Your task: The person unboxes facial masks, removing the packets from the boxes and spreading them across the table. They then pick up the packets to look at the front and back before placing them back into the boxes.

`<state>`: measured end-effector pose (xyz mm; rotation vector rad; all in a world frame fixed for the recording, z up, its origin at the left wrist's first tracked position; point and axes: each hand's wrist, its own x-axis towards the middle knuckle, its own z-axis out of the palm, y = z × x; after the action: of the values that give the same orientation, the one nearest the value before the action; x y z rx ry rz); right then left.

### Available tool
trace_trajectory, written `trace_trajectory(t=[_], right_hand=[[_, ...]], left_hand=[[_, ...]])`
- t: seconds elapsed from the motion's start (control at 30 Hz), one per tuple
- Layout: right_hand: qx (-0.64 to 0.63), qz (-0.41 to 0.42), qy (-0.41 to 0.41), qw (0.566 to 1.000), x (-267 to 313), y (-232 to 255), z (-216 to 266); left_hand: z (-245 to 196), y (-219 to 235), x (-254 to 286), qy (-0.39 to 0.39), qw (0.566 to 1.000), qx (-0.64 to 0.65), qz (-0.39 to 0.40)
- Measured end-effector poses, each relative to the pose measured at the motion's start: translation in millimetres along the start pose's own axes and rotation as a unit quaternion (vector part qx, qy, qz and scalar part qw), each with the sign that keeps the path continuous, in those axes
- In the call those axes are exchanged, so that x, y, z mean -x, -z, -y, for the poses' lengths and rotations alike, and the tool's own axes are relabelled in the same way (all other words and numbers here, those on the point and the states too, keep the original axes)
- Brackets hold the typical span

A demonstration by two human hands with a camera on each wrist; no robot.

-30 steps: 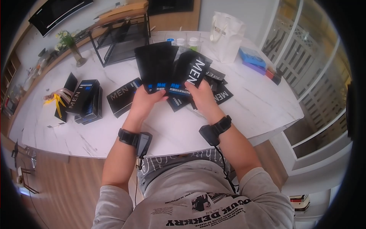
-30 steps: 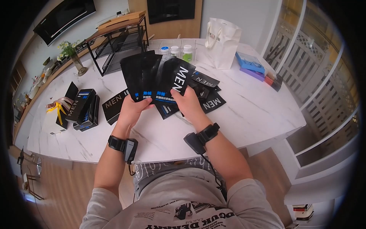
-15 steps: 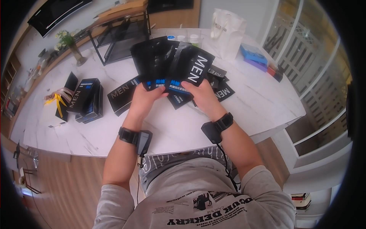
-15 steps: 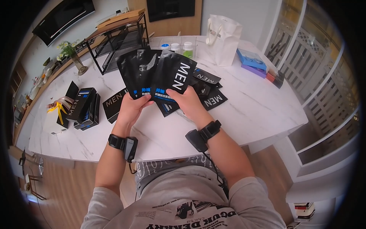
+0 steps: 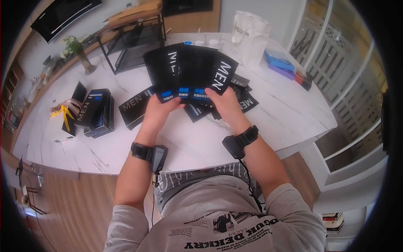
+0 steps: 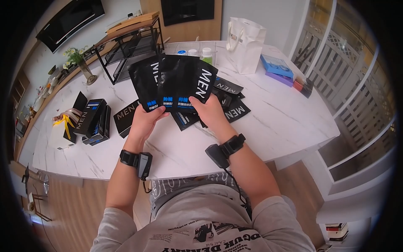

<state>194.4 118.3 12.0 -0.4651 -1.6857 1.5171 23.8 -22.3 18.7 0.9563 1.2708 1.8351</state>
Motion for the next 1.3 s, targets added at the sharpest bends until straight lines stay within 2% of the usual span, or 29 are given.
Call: trace_trajectory(t=[0.17,0.53,0.77,0.83,1.07,1.17,1.3], right_hand=[[-0.001,0.013,0.015,1.000,-1,0,-6],[-0.077,0.020,0.009,0.997,0,-3,-10],[-0.067,0.043,-0.014,0.997,1,-1,-7],[-0.071,0.045,0.007,0.996,1,-2,-11],[-0.128,0.060,-0.023,0.990,1,-3,-6],[-0.169,0.065,-0.020,0.983,5,-5,0],[-0.166,0.063,-0.024,0.984,1,1,-9]], left_hand=[[2,2,-1,0.005,0.998,-0.059,0.017],[7,3,-2,0.001,0.999,-0.037,0.031],[2,-4,1,0.016,0.997,-0.068,0.037],[4,-4,2,0.015,0.997,-0.073,0.026],[3,-4,1,-0.002,0.997,-0.075,0.015],[0,-7,2,-0.011,0.997,-0.081,-0.012],[-2,-6,2,-0.013,0.997,-0.077,-0.008]])
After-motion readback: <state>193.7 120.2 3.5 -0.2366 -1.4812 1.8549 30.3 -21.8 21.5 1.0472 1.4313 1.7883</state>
